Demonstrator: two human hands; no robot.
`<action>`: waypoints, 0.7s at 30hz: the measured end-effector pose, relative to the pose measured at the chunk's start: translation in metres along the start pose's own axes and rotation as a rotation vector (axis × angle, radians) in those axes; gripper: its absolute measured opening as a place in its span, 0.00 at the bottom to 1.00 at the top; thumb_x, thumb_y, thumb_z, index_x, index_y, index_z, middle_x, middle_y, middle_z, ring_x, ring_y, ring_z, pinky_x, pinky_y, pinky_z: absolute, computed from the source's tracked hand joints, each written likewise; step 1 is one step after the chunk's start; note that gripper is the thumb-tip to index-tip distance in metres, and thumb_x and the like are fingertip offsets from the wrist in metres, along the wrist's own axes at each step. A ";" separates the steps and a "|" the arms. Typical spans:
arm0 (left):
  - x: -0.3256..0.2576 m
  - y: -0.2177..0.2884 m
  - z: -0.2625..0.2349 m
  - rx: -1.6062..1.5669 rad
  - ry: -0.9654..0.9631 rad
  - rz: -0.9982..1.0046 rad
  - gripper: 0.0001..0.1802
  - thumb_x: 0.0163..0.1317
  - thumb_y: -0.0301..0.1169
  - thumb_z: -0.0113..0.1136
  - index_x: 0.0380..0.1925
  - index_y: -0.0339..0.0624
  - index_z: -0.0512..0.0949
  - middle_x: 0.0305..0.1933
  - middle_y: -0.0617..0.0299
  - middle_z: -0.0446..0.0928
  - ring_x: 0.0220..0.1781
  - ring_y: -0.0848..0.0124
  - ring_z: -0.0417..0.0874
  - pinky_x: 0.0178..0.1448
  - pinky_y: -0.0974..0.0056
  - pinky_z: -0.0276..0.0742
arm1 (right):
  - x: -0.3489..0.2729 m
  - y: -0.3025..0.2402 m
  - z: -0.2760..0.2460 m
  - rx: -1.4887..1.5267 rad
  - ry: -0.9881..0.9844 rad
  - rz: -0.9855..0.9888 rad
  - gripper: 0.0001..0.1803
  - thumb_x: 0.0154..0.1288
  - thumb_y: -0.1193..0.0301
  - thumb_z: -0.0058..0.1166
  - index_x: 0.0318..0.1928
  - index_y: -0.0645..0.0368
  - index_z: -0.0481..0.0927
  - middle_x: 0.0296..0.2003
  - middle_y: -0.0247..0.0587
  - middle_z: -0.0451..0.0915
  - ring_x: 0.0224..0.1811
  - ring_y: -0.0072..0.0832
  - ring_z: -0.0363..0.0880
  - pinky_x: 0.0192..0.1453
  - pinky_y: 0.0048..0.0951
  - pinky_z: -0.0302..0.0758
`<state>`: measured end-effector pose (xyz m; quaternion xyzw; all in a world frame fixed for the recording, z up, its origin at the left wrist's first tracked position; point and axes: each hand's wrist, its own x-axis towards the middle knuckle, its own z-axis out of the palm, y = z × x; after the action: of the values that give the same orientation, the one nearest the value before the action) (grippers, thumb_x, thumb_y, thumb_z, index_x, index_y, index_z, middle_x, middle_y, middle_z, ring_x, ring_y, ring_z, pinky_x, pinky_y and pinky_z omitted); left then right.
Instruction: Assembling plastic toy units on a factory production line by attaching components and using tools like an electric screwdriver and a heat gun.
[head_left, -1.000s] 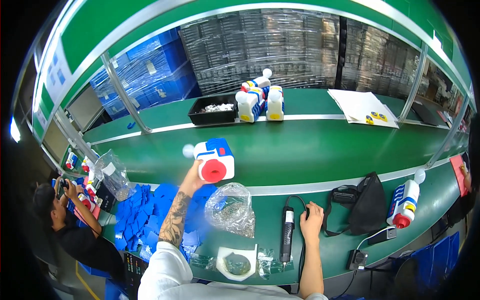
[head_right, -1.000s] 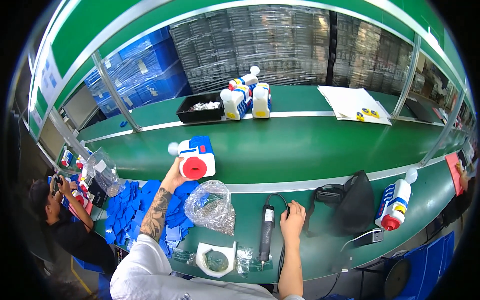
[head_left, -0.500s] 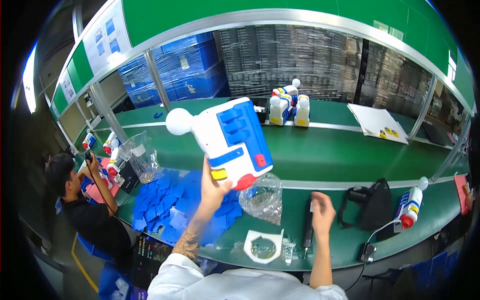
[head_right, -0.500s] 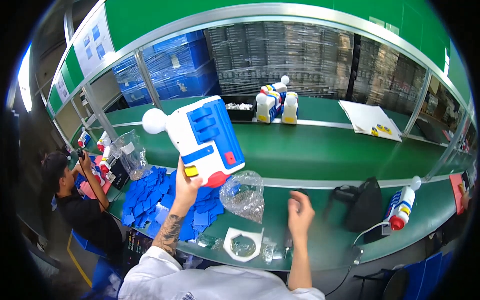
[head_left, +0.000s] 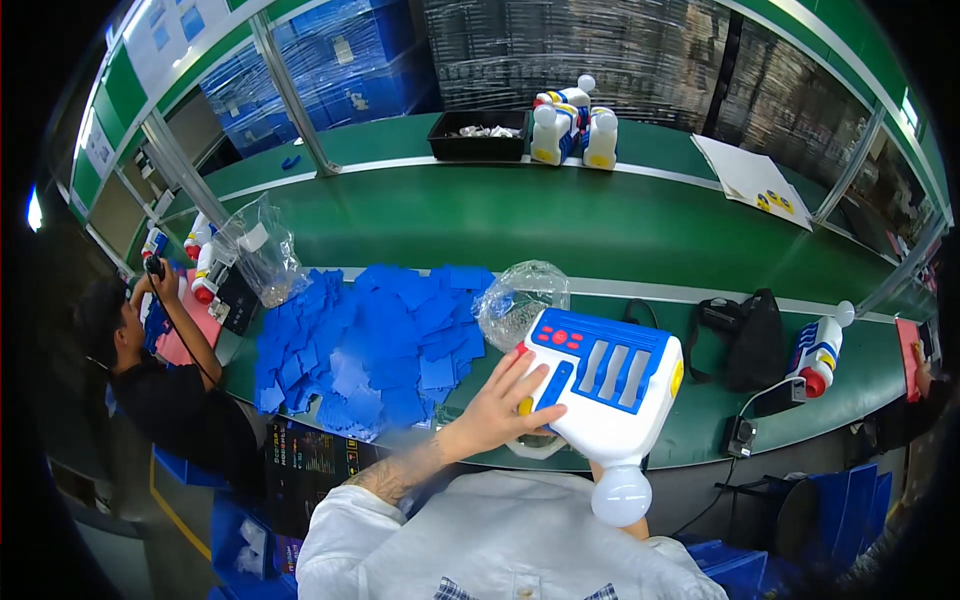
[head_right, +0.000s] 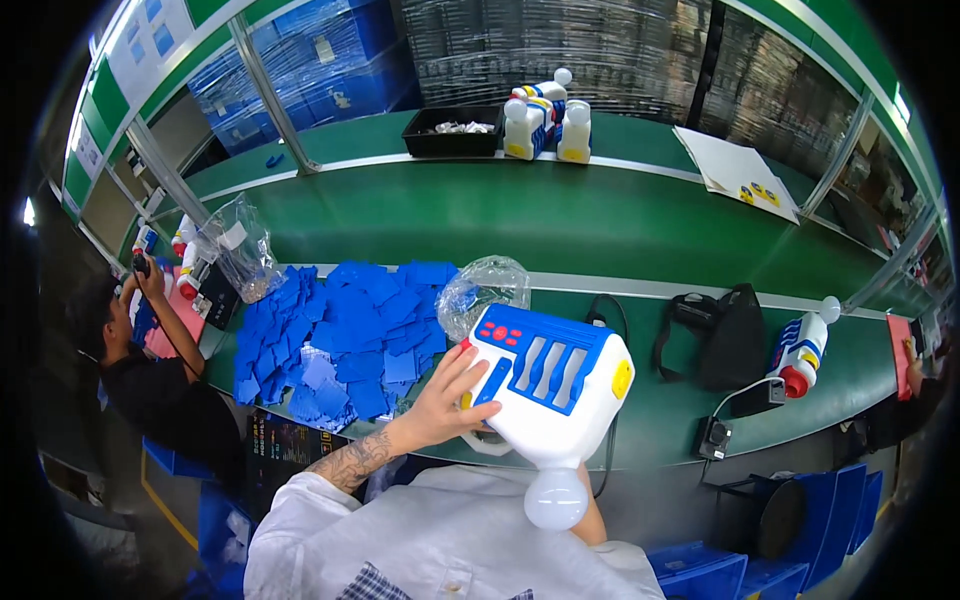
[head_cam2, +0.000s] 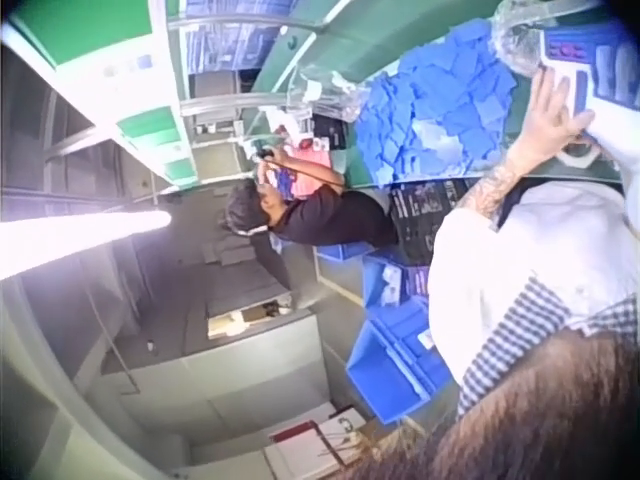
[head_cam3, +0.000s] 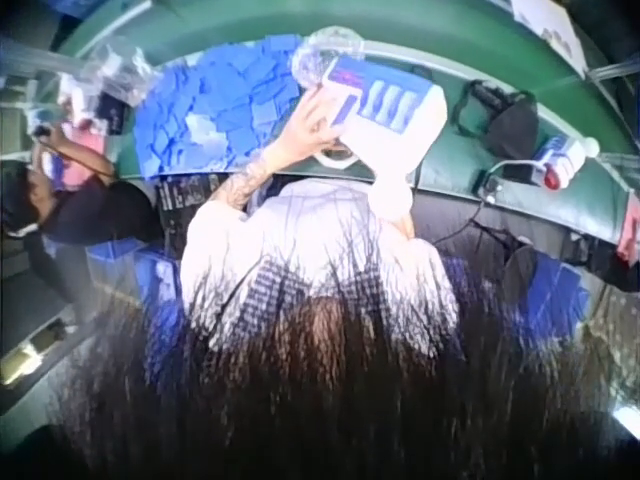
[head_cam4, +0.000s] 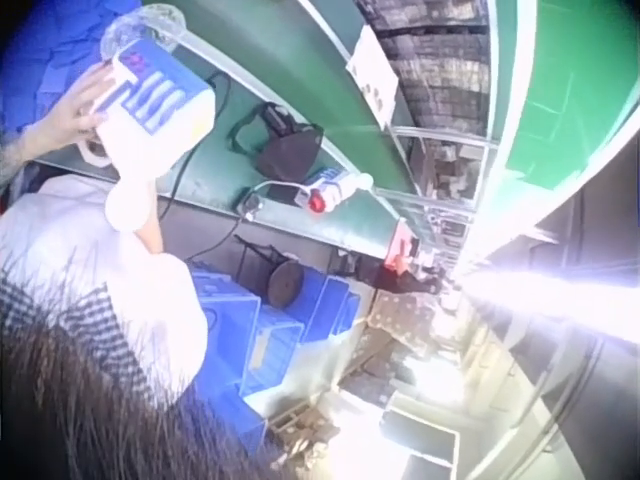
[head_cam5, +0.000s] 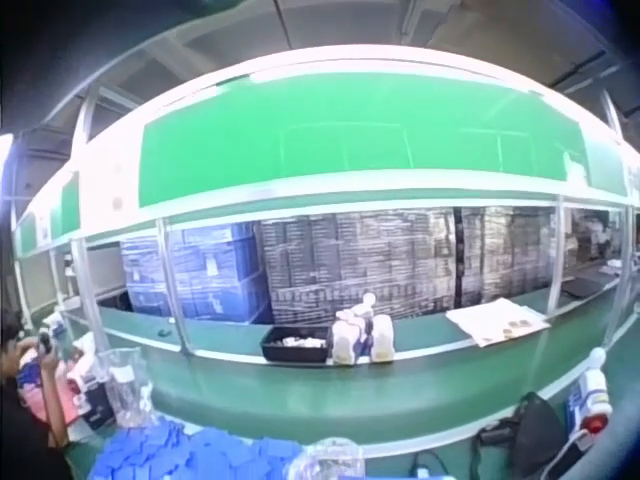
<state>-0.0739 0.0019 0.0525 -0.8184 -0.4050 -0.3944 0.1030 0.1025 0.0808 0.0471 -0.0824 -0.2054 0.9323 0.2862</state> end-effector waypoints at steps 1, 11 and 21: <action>0.001 -0.002 0.002 0.051 -0.060 0.055 0.40 0.36 0.44 0.74 0.54 0.64 0.69 0.62 0.47 0.61 0.65 0.46 0.61 0.66 0.41 0.58 | -0.002 0.000 -0.003 -0.001 0.032 -0.029 0.41 0.64 0.37 0.31 0.66 0.55 0.53 0.59 0.53 0.65 0.58 0.47 0.69 0.56 0.53 0.71; -0.019 0.016 -0.001 -1.096 -0.177 -0.633 0.42 0.58 0.39 0.56 0.66 0.36 0.47 0.66 0.44 0.55 0.68 0.54 0.57 0.69 0.51 0.53 | -0.011 0.002 -0.018 -0.401 0.315 -0.430 0.30 0.69 0.51 0.32 0.61 0.59 0.63 0.58 0.46 0.68 0.60 0.35 0.67 0.64 0.38 0.65; -0.032 0.063 -0.013 -0.916 -0.132 -0.936 0.48 0.55 0.41 0.59 0.67 0.37 0.40 0.61 0.44 0.55 0.62 0.55 0.61 0.65 0.47 0.59 | -0.015 0.036 -0.030 -0.671 0.368 -0.402 0.32 0.68 0.50 0.28 0.58 0.65 0.67 0.60 0.47 0.65 0.64 0.35 0.61 0.69 0.34 0.53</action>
<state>-0.0457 -0.0635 0.0473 -0.5391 -0.5149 -0.4791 -0.4634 0.1049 0.0551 0.0053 -0.2939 -0.4548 0.7092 0.4514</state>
